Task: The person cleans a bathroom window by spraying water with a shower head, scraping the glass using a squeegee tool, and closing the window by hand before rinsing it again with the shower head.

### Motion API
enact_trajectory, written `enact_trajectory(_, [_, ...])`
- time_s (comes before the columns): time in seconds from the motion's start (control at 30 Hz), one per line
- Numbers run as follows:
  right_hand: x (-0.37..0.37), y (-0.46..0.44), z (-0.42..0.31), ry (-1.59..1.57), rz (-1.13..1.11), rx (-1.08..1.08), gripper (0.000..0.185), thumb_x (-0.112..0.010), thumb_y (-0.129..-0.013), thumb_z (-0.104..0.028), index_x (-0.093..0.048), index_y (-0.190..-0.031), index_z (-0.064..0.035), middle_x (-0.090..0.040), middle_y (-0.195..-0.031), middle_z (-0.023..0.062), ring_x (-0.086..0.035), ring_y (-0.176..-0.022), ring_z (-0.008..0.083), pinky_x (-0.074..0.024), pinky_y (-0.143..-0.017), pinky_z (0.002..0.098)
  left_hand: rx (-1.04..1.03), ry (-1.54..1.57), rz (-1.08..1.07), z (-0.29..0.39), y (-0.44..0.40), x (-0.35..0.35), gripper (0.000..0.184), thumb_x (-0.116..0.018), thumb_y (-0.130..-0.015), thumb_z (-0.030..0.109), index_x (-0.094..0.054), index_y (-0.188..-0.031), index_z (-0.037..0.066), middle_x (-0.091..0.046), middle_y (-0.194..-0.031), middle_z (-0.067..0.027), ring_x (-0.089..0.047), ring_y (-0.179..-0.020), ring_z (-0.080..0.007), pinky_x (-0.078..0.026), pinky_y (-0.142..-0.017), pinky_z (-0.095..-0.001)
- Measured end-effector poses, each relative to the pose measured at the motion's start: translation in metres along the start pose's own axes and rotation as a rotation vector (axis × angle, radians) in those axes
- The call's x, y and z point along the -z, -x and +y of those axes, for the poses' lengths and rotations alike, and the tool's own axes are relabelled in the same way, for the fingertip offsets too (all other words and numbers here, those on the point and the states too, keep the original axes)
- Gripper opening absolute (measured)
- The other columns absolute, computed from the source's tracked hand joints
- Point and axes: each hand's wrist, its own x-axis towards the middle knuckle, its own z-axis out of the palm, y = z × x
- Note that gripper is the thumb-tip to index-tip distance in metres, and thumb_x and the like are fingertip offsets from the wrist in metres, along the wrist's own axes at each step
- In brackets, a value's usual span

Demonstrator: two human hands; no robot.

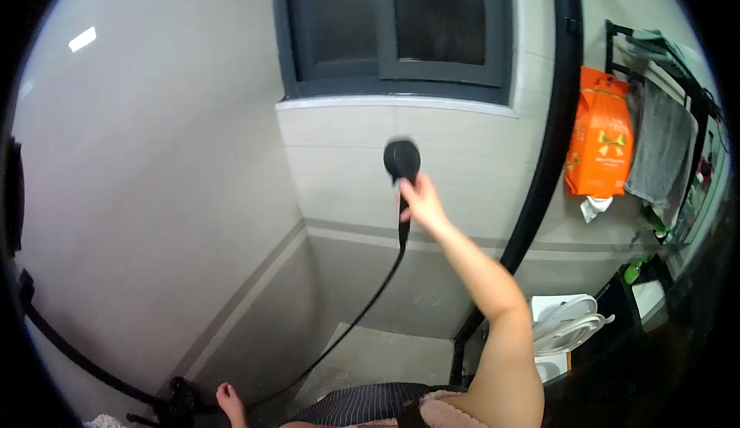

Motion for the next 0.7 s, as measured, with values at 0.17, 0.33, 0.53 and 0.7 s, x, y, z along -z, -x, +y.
enact_trajectory(0.17, [0.065,0.104,0.134,-0.091,0.115,-0.185,0.026,-0.057,-0.094,-0.022,-0.046,-0.107,-0.0018,-0.058,-0.087,0.0075,-0.059,-0.069,0.0152,-0.0519,-0.044,0.0274,-0.3,0.334,-0.342,0.156,-0.053,-0.074,0.02,-0.059,-0.09,0.014,-0.061,-0.103,-0.001,-0.062,-0.093,-0.015,-0.061,-0.084,-0.0273,-0.049,-0.078,-0.0356])
enact_trajectory(0.33, [0.112,0.199,0.268,-0.01,0.313,-0.436,0.023,-0.058,-0.094,-0.021,-0.045,-0.103,-0.0036,-0.056,-0.085,0.0055,-0.06,-0.073,0.0162,-0.0547,-0.047,0.0313,-0.644,0.377,-0.459,0.409,-0.107,-0.109,0.023,-0.059,-0.09,0.017,-0.061,-0.104,-0.001,-0.062,-0.095,-0.0173,-0.063,-0.088,-0.0303,-0.05,-0.078,-0.0379])
enact_trajectory(0.53, [0.139,0.245,0.303,0.058,0.443,-0.576,0.026,-0.061,-0.091,-0.015,-0.043,-0.105,-0.0018,-0.053,-0.082,0.0062,-0.06,-0.068,0.0179,-0.0556,-0.046,0.035,-0.892,0.542,-0.432,0.654,-0.187,-0.158,0.032,-0.059,-0.09,0.023,-0.06,-0.112,0.0,-0.063,-0.104,-0.019,-0.063,-0.094,-0.0302,-0.05,-0.082,-0.0376])
enact_trajectory(0.7, [0.165,0.268,0.352,0.173,0.537,-0.721,0.033,-0.064,-0.089,-0.019,-0.043,-0.11,-0.0051,-0.055,-0.089,0.0113,-0.062,-0.07,0.0195,-0.0543,-0.044,0.0355,-1.127,0.55,-0.021,0.822,-0.251,-0.163,0.034,-0.06,-0.088,0.024,-0.058,-0.115,0.003,-0.061,-0.112,-0.0177,-0.058,-0.104,-0.0349,-0.048,-0.088,-0.0415])
